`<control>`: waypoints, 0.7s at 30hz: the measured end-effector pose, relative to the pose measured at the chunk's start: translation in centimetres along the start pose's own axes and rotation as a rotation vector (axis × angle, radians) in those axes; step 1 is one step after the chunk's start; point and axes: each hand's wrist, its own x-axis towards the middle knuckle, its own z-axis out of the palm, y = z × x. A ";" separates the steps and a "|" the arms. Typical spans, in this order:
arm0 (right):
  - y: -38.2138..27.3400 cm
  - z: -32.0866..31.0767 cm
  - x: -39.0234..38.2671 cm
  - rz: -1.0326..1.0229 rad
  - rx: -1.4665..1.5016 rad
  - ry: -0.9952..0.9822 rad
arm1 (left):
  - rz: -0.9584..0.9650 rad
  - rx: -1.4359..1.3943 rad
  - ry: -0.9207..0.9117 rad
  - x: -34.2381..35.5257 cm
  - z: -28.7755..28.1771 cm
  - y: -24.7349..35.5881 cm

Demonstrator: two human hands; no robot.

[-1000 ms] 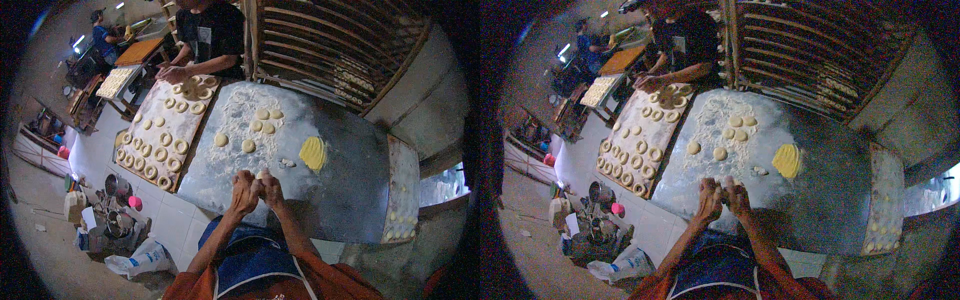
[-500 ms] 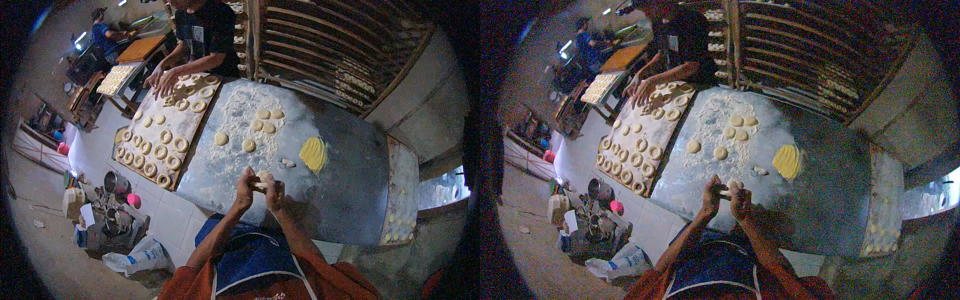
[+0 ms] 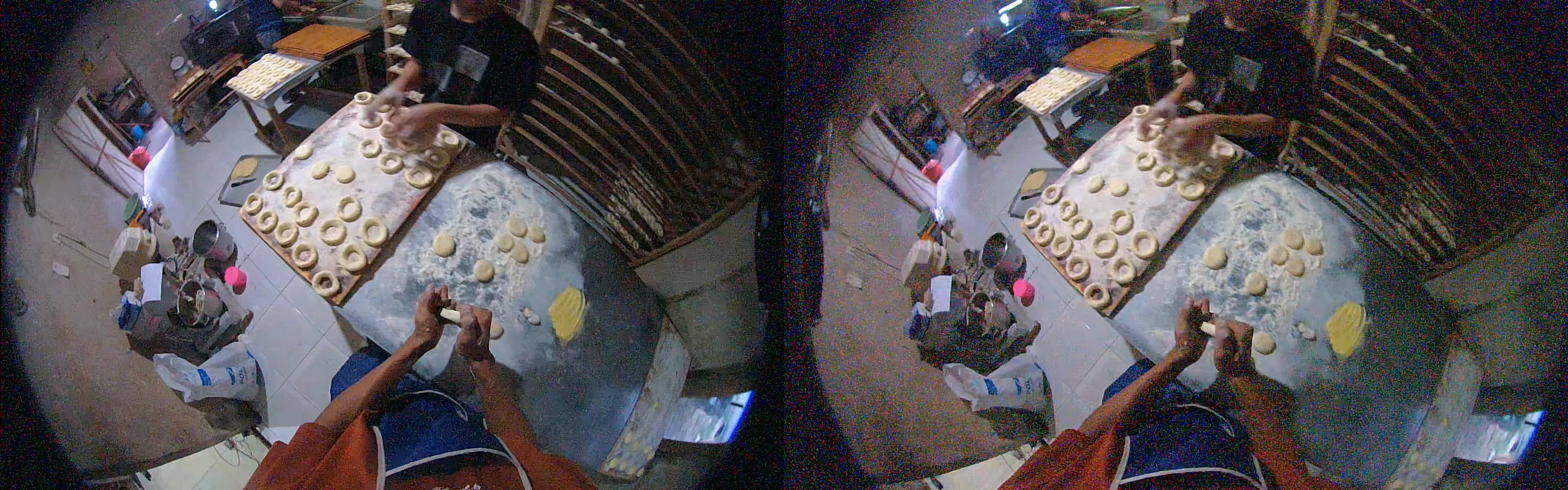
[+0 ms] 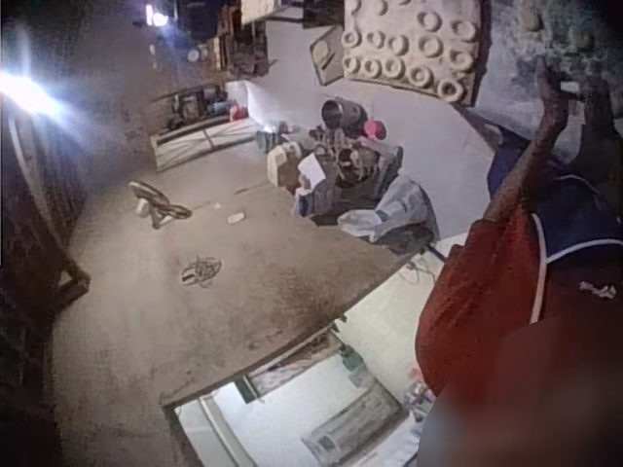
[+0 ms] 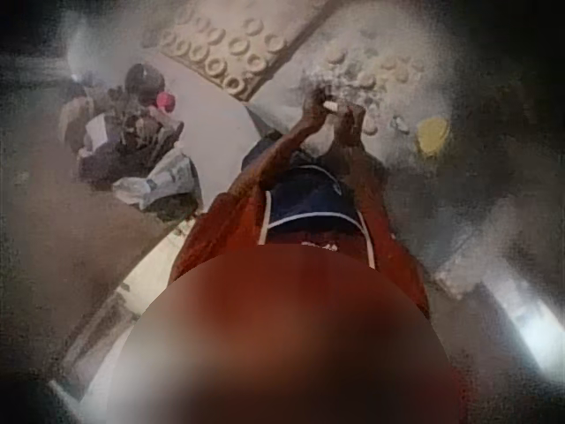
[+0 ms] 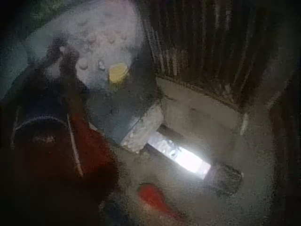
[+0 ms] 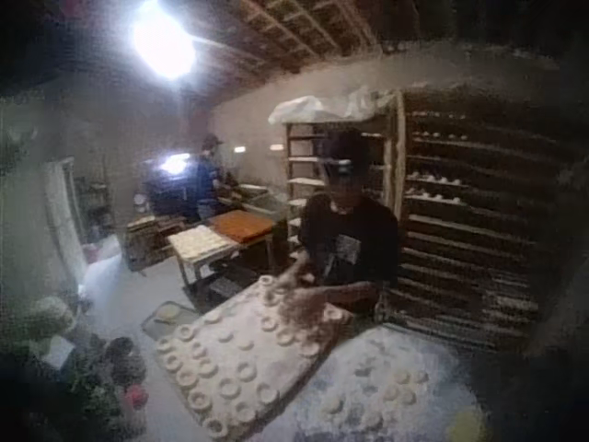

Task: The person shapes small dough balls into rings by hand and places them on a wooden board. Another person works alongside, also shaping dough and arranging it on trays.

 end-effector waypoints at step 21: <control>-5.7 24.6 27.1 0.144 0.064 -0.316 | 0.702 1.652 0.256 18.1 1.6 35.1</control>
